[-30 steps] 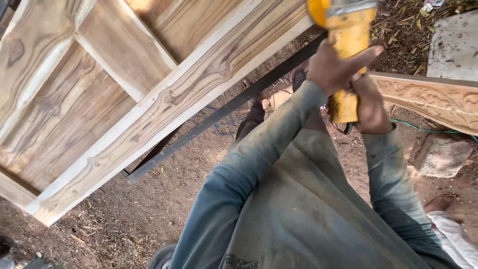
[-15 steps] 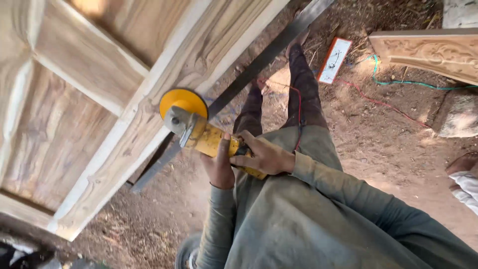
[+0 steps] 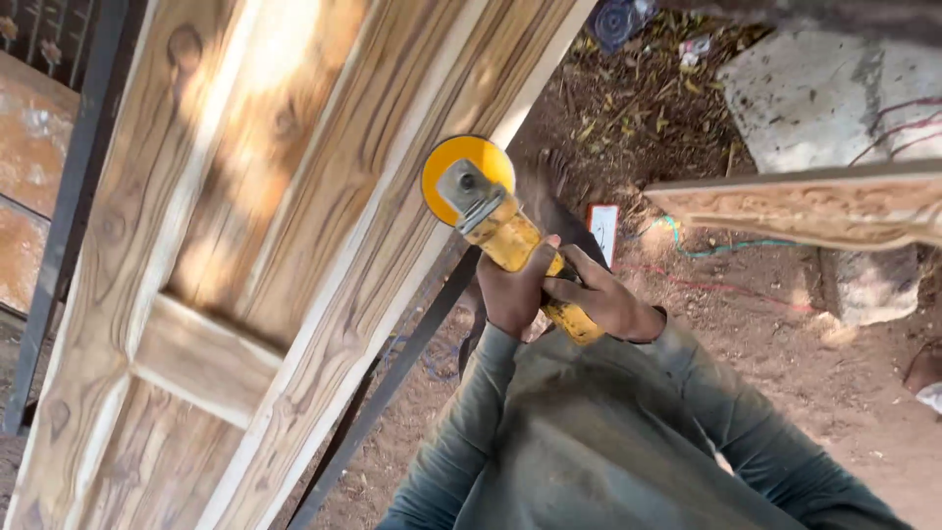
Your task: Sanding a large wooden door using a handheld power sander.
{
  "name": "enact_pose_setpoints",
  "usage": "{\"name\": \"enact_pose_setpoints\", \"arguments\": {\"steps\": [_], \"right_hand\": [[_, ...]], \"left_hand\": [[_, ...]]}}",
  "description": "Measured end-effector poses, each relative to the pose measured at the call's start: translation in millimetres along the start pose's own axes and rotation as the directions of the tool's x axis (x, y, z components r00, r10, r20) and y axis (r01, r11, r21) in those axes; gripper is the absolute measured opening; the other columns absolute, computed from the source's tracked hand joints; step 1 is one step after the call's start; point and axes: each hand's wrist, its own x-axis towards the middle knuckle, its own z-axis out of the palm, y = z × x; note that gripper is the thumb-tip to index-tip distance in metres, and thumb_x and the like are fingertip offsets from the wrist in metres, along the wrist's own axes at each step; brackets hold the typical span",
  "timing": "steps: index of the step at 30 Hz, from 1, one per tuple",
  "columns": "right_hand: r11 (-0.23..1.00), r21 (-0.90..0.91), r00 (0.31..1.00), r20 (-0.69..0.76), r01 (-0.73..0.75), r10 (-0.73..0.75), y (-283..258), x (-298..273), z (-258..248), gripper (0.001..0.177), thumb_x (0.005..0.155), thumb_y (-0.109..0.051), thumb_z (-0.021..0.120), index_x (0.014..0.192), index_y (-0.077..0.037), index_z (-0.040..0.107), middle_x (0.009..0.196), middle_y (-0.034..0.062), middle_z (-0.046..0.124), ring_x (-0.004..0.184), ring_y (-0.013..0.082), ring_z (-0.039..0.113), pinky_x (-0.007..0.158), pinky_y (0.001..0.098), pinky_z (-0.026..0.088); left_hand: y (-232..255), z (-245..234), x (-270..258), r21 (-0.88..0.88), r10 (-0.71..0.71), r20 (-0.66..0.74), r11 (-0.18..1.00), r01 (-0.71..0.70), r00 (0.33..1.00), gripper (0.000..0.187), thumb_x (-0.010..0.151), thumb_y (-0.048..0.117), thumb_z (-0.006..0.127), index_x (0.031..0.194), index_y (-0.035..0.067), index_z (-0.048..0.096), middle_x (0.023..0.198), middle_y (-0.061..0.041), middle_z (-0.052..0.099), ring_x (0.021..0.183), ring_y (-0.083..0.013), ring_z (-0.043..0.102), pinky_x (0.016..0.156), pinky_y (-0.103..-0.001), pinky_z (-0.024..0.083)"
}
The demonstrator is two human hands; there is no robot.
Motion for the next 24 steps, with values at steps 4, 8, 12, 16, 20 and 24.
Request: {"name": "enact_pose_setpoints", "arguments": {"steps": [4, 8, 12, 16, 20, 24], "right_hand": [[0.963, -0.085, 0.965, -0.032, 0.256, -0.259, -57.3, 34.7, -99.8, 0.049, 0.104, -0.027, 0.053, 0.145, 0.001, 0.049, 0.131, 0.0136, 0.059, 0.118, 0.0182, 0.062, 0.100, 0.0319, 0.051], [0.980, -0.169, 0.971, -0.195, 0.102, -0.135, -81.9, 45.8, -191.2, 0.066, 0.107, -0.028, 0.054, 0.161, -0.001, 0.029, 0.167, 0.0094, 0.036, 0.110, 0.0195, 0.061, 0.092, 0.0320, 0.055], [0.935, -0.321, 0.932, -0.268, 0.151, -0.243, -131.2, 77.9, -264.4, 0.046, 0.108, -0.025, 0.047, 0.150, -0.006, 0.041, 0.147, 0.0195, 0.050, 0.121, 0.0206, 0.059, 0.098, 0.0326, 0.053], [0.925, 0.378, 0.967, -0.246, 0.028, 0.071, -198.3, 87.4, -256.6, 0.052, 0.109, -0.033, 0.047, 0.153, -0.006, 0.040, 0.132, 0.0109, 0.058, 0.111, 0.0181, 0.065, 0.087, 0.0336, 0.058], [0.932, 0.340, 0.977, -0.209, 0.122, -0.052, -143.2, 87.8, -219.8, 0.049, 0.110, -0.027, 0.049, 0.151, -0.002, 0.042, 0.133, 0.0096, 0.059, 0.115, 0.0171, 0.063, 0.094, 0.0320, 0.056], [0.973, 0.229, 0.997, -0.076, 0.012, 0.005, -123.6, 72.0, -144.3, 0.036, 0.102, -0.022, 0.058, 0.133, -0.006, 0.050, 0.108, 0.0115, 0.062, 0.095, 0.0212, 0.062, 0.087, 0.0342, 0.053]], "left_hand": [[24.9, 101.0, 69.3, 0.138, 0.119, 0.136, 0.981, -0.138, 0.984, 0.025, 0.086, 0.013, 0.081, 0.105, 0.001, 0.068, 0.091, 0.000, 0.071, 0.078, -0.0075, 0.066, 0.069, -0.025, 0.055], [26.9, 189.2, 142.0, 0.407, 0.033, 0.275, 0.902, -0.147, 0.961, 0.023, 0.091, 0.020, 0.081, 0.098, 0.000, 0.071, 0.087, -0.005, 0.075, 0.074, -0.0119, 0.069, 0.068, -0.028, 0.056], [26.4, 261.3, 215.5, 0.284, -0.021, 0.330, 0.956, -0.078, 0.944, 0.032, 0.085, 0.028, 0.083, 0.098, 0.001, 0.073, 0.089, -0.007, 0.077, 0.074, -0.0154, 0.075, 0.069, -0.030, 0.062], [27.9, 275.3, 240.3, 0.383, -0.063, 0.316, 0.921, -0.067, 0.947, 0.037, 0.084, 0.032, 0.082, 0.101, -0.001, 0.077, 0.092, -0.011, 0.081, 0.079, -0.0180, 0.079, 0.070, -0.030, 0.063], [23.2, 223.6, 203.8, 0.160, -0.037, 0.356, 0.987, -0.022, 0.934, 0.045, 0.087, 0.027, 0.085, 0.113, -0.005, 0.066, 0.101, -0.013, 0.077, 0.086, -0.0204, 0.075, 0.075, -0.034, 0.062], [27.3, 142.5, 135.2, 0.190, -0.076, 0.108, 0.980, 0.054, 0.991, 0.040, 0.086, 0.016, 0.086, 0.113, -0.006, 0.066, 0.102, -0.011, 0.073, 0.085, -0.0158, 0.070, 0.075, -0.032, 0.059]]}}
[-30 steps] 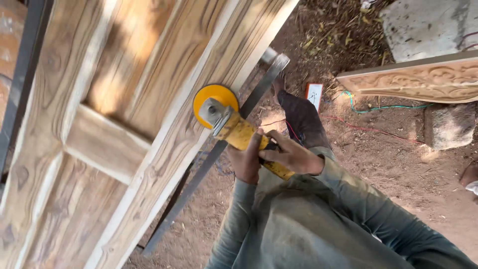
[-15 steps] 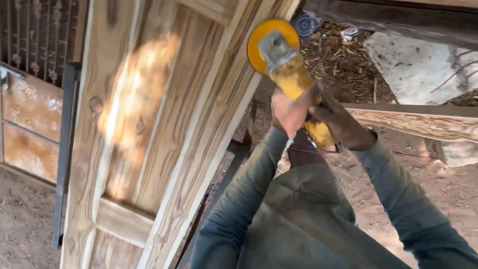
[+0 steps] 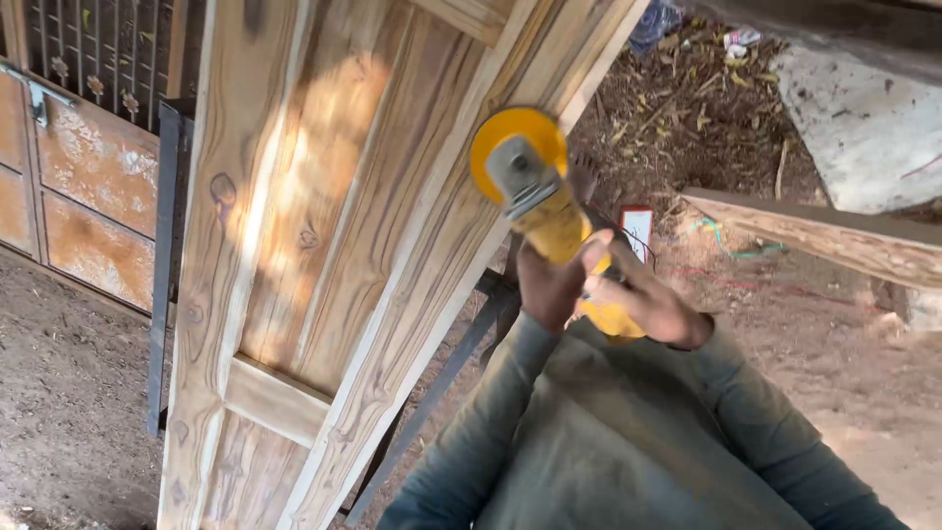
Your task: Sanding a large wooden door using a handheld power sander.
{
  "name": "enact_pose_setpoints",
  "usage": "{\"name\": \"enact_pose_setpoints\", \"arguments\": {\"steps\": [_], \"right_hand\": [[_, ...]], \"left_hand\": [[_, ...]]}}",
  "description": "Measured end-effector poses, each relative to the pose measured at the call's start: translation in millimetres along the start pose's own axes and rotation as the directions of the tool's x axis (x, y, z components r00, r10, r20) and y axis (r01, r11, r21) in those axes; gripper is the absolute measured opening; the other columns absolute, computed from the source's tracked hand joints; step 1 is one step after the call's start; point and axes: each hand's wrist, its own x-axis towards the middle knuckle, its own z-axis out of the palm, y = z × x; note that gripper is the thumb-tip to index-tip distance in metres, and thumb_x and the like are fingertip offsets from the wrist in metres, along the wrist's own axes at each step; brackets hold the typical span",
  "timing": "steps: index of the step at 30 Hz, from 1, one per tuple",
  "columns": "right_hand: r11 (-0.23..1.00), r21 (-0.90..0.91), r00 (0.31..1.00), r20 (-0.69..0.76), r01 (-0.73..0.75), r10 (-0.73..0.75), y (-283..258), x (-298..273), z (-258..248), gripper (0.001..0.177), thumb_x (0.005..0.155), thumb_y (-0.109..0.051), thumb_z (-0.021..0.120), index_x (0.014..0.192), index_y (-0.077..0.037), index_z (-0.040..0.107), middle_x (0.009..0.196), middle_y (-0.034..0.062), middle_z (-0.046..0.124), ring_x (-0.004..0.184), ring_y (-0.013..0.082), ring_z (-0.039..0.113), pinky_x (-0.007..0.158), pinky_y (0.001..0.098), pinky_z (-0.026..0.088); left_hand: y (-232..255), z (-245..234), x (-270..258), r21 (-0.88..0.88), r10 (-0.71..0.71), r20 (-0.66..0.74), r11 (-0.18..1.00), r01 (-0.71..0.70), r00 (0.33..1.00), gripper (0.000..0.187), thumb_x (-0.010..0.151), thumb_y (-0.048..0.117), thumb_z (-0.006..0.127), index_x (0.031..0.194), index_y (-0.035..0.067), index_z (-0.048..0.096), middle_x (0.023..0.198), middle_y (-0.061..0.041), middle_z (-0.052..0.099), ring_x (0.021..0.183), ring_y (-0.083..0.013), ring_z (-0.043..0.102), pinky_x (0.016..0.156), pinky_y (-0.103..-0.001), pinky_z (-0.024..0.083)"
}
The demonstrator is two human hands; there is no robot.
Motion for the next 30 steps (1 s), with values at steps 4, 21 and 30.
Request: {"name": "enact_pose_setpoints", "arguments": {"steps": [4, 21, 30], "right_hand": [[0.967, -0.253, 0.996, 0.093, 0.031, -0.008, 70.8, -23.0, 57.4, 0.038, 0.097, -0.025, 0.066, 0.125, -0.001, 0.058, 0.110, 0.0133, 0.066, 0.104, 0.0232, 0.064, 0.093, 0.0370, 0.051], [0.932, -0.312, 0.971, -0.086, 0.187, -0.224, -83.6, 54.8, -90.1, 0.041, 0.109, -0.020, 0.049, 0.146, -0.003, 0.049, 0.126, 0.0103, 0.061, 0.104, 0.0188, 0.066, 0.086, 0.0336, 0.057], [0.994, -0.098, 0.992, 0.123, 0.054, -0.042, -57.5, 70.5, -54.9, 0.043, 0.106, -0.021, 0.052, 0.142, 0.002, 0.049, 0.118, 0.0095, 0.065, 0.100, 0.0165, 0.066, 0.085, 0.0320, 0.057]], "left_hand": [[-20.1, -76.1, -84.0, 0.061, -0.125, -0.231, 0.988, 0.143, 0.965, 0.027, 0.086, 0.011, 0.077, 0.106, -0.004, 0.067, 0.097, -0.008, 0.076, 0.082, -0.0152, 0.073, 0.073, -0.030, 0.061], [56.6, 86.9, 128.8, 0.091, 0.131, 0.205, 0.984, -0.152, 0.970, 0.031, 0.088, 0.025, 0.082, 0.097, -0.003, 0.071, 0.084, -0.006, 0.075, 0.067, -0.0138, 0.071, 0.060, -0.030, 0.059], [62.8, 43.3, 67.9, 0.067, 0.063, -0.125, 0.996, -0.055, 0.990, 0.032, 0.086, 0.024, 0.084, 0.099, -0.002, 0.071, 0.087, -0.006, 0.076, 0.073, -0.0131, 0.073, 0.066, -0.028, 0.060]]}}
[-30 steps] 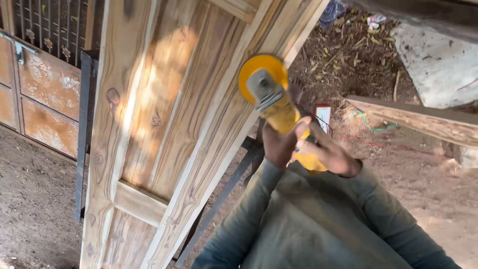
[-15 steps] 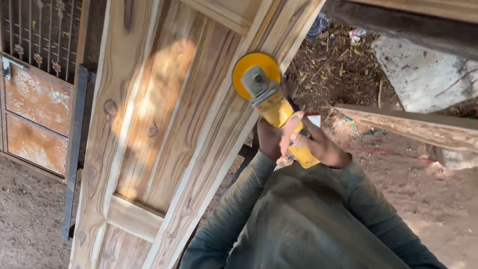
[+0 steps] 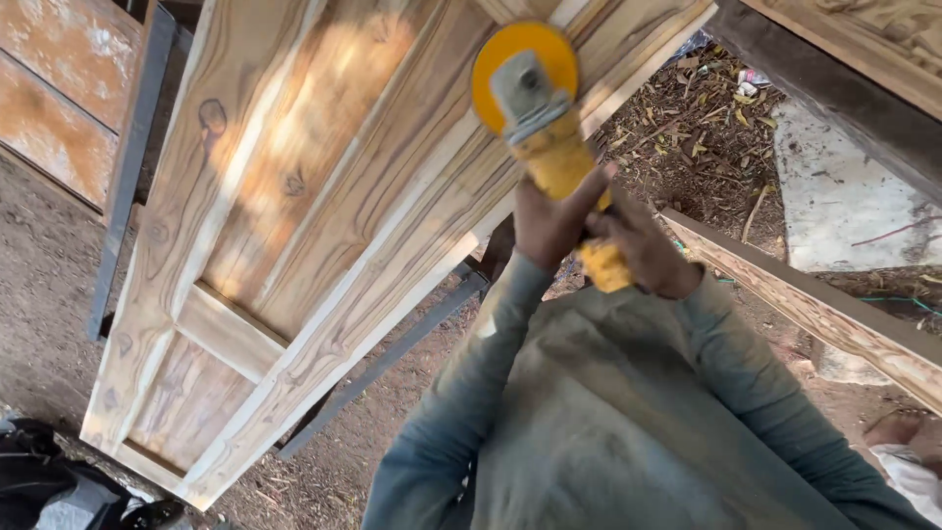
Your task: Sanding a large wooden door using a handheld power sander.
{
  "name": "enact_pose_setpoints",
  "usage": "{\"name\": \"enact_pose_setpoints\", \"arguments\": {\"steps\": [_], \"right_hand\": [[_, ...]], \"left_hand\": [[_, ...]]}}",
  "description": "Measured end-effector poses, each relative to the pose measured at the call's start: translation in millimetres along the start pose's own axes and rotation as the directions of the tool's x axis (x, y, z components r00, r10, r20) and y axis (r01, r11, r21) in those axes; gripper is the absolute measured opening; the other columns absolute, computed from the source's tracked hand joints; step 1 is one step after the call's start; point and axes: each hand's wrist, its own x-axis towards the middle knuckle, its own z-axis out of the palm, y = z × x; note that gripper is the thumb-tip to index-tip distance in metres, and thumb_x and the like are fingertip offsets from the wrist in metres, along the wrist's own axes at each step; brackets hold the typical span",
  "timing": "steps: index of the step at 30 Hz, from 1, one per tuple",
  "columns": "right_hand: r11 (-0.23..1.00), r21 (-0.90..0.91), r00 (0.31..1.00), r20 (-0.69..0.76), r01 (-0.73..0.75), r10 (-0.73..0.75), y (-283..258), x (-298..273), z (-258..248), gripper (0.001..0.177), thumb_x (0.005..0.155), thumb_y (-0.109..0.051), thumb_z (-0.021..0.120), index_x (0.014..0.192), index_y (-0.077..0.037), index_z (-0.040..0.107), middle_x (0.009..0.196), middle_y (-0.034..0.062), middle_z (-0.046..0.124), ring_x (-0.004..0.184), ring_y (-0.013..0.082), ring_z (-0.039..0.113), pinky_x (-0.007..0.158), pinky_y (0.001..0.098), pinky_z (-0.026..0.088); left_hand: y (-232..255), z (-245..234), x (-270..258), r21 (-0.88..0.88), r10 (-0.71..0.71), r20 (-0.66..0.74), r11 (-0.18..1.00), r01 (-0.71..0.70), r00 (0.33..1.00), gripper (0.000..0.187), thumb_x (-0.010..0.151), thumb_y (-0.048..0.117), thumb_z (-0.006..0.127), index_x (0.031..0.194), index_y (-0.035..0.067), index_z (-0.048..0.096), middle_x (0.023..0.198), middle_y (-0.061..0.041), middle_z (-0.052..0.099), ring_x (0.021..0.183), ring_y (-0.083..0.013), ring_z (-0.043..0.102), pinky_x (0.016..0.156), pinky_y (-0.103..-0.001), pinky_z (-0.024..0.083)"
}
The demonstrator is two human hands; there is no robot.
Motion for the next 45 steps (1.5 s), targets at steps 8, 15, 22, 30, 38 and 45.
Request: {"name": "enact_pose_setpoints", "arguments": {"steps": [8, 15, 22, 30, 38, 45], "right_hand": [[0.796, -0.552, 0.844, 0.282, -0.246, 0.456, 26.5, -5.7, 109.2, 0.061, 0.091, -0.048, 0.071, 0.123, 0.000, 0.051, 0.103, 0.0238, 0.071, 0.098, 0.0306, 0.072, 0.083, 0.0411, 0.054], [0.732, -0.554, 0.888, 0.433, 0.396, -0.152, 23.8, -17.6, 45.6, 0.042, 0.097, -0.035, 0.061, 0.127, -0.006, 0.055, 0.112, 0.0267, 0.066, 0.103, 0.0359, 0.068, 0.085, 0.0404, 0.054], [0.962, -0.185, 0.979, -0.074, -0.199, 0.189, -45.8, -29.5, -14.7, 0.054, 0.102, -0.026, 0.053, 0.149, -0.003, 0.042, 0.122, 0.0109, 0.062, 0.103, 0.0192, 0.065, 0.087, 0.0346, 0.056], [0.976, 0.217, 0.992, -0.126, 0.013, 0.015, 5.0, -25.9, 0.1, 0.045, 0.109, -0.031, 0.049, 0.146, -0.004, 0.047, 0.123, 0.0067, 0.063, 0.104, 0.0165, 0.065, 0.087, 0.0323, 0.057], [0.999, 0.034, 0.996, -0.089, 0.014, -0.011, 56.4, -46.3, 86.6, 0.041, 0.103, -0.028, 0.054, 0.137, -0.003, 0.051, 0.110, 0.0062, 0.061, 0.093, 0.0122, 0.062, 0.079, 0.0279, 0.053], [0.948, 0.268, 0.947, -0.309, 0.173, -0.086, 67.1, -26.1, 81.9, 0.033, 0.114, -0.031, 0.049, 0.122, 0.000, 0.056, 0.098, 0.0089, 0.067, 0.080, 0.0184, 0.066, 0.072, 0.0332, 0.056]], "left_hand": [[-112.2, -114.1, -151.7, -0.308, -0.204, -0.553, 0.951, 0.029, 0.808, 0.038, 0.095, 0.015, 0.078, 0.119, -0.006, 0.057, 0.105, -0.013, 0.072, 0.089, -0.0190, 0.071, 0.079, -0.032, 0.059], [-99.1, -55.5, -104.4, -0.288, -0.132, -0.419, 0.958, 0.007, 0.899, 0.030, 0.092, 0.009, 0.076, 0.116, -0.002, 0.063, 0.106, -0.008, 0.073, 0.090, -0.0160, 0.071, 0.079, -0.030, 0.058], [-19.1, 33.7, -6.4, 0.040, -0.061, -0.045, 0.997, 0.063, 0.997, 0.047, 0.078, 0.039, 0.083, 0.110, 0.005, 0.073, 0.098, -0.010, 0.080, 0.087, -0.0237, 0.079, 0.082, -0.036, 0.061], [-28.6, 15.8, 10.7, 0.203, -0.004, 0.119, 0.979, -0.020, 0.993, 0.055, 0.073, 0.048, 0.085, 0.108, 0.006, 0.076, 0.093, -0.009, 0.081, 0.083, -0.0193, 0.079, 0.079, -0.033, 0.061], [-68.0, -70.6, -61.8, 0.048, 0.341, 0.061, 0.938, -0.344, 0.938, 0.029, 0.089, 0.024, 0.080, 0.107, 0.002, 0.072, 0.093, -0.007, 0.077, 0.081, -0.0168, 0.075, 0.073, -0.031, 0.060], [-37.6, -47.7, 5.5, 0.296, 0.061, 0.245, 0.946, -0.134, 0.968, 0.047, 0.078, 0.036, 0.083, 0.105, -0.001, 0.076, 0.088, -0.013, 0.079, 0.076, -0.0201, 0.078, 0.071, -0.034, 0.062]]}}
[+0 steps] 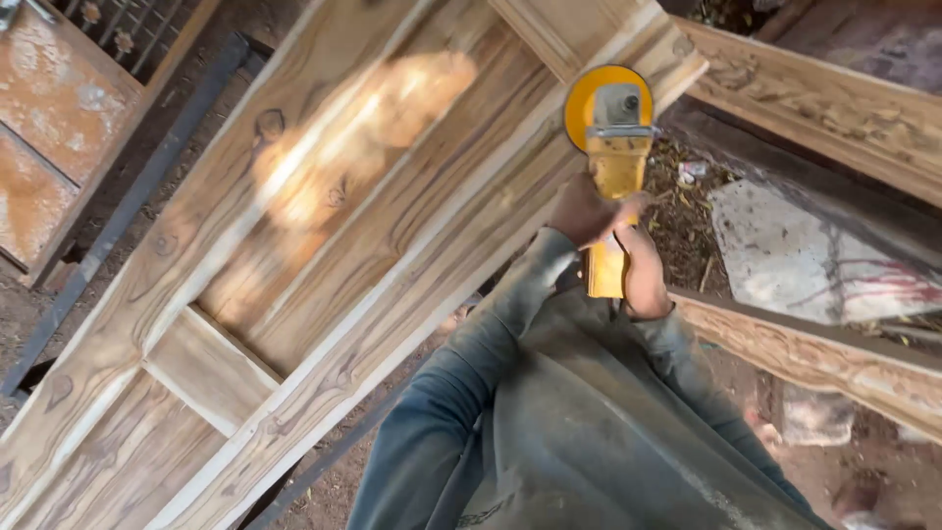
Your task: Sanding a large wooden door using a handheld power sander.
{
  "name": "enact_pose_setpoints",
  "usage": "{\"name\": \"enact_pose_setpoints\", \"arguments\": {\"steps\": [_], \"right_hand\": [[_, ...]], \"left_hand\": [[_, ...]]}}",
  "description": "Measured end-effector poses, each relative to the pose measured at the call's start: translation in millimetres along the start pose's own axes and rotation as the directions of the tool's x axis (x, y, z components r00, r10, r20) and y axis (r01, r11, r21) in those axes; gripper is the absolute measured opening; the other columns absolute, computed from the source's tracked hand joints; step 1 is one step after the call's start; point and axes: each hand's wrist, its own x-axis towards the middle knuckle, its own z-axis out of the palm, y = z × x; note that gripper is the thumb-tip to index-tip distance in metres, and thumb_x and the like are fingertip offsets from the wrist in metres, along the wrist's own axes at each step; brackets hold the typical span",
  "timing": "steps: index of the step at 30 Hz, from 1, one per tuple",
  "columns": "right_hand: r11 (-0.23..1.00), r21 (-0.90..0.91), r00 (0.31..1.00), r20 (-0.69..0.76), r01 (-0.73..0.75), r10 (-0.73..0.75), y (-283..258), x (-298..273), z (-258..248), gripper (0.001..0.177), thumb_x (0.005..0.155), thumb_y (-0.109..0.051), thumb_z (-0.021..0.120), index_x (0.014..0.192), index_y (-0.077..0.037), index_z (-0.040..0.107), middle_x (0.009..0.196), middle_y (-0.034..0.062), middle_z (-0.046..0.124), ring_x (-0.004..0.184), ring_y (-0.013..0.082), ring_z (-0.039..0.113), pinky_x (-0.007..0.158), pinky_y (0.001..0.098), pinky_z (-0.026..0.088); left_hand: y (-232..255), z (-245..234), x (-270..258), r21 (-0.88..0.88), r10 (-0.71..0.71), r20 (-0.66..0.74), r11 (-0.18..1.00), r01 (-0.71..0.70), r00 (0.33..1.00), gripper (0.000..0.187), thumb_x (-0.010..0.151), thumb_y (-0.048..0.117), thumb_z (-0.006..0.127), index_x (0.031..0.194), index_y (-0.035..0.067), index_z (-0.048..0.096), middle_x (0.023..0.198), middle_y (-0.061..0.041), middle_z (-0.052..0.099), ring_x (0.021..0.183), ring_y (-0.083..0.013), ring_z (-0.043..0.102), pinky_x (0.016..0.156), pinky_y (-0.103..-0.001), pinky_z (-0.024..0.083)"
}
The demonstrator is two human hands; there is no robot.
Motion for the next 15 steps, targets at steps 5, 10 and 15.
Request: {"name": "enact_pose_setpoints", "arguments": {"steps": [5, 10, 15], "right_hand": [[0.994, 0.110, 0.984, -0.172, -0.030, 0.049, -52.1, 62.0, 28.7, 0.036, 0.107, -0.030, 0.044, 0.130, -0.006, 0.056, 0.108, 0.0039, 0.069, 0.090, 0.0141, 0.070, 0.079, 0.0310, 0.058], [0.998, 0.062, 0.999, 0.005, -0.034, 0.033, -67.0, 106.8, 47.3, 0.033, 0.107, -0.030, 0.054, 0.125, -0.002, 0.053, 0.098, 0.0110, 0.067, 0.079, 0.0194, 0.069, 0.069, 0.0339, 0.058], [0.991, -0.068, 0.993, 0.032, -0.112, 0.114, -88.4, 182.5, 120.7, 0.034, 0.104, -0.033, 0.057, 0.122, -0.004, 0.053, 0.097, 0.0112, 0.066, 0.078, 0.0184, 0.070, 0.067, 0.0334, 0.059]], "left_hand": [[12.9, -9.5, 75.1, -0.091, 0.190, 0.063, 0.979, -0.184, 0.980, 0.056, 0.072, 0.038, 0.086, 0.112, 0.001, 0.073, 0.094, -0.010, 0.078, 0.082, -0.0187, 0.076, 0.075, -0.034, 0.059], [39.1, -57.6, 94.9, -0.041, -0.035, -0.017, 0.999, 0.034, 0.999, 0.044, 0.073, 0.039, 0.086, 0.095, 0.002, 0.077, 0.084, -0.009, 0.080, 0.070, -0.0172, 0.079, 0.067, -0.033, 0.064], [49.1, -143.2, 140.4, -0.089, 0.009, -0.098, 0.996, -0.017, 0.995, 0.040, 0.077, 0.036, 0.085, 0.092, -0.001, 0.078, 0.083, -0.010, 0.080, 0.068, -0.0174, 0.079, 0.063, -0.033, 0.065]]}}
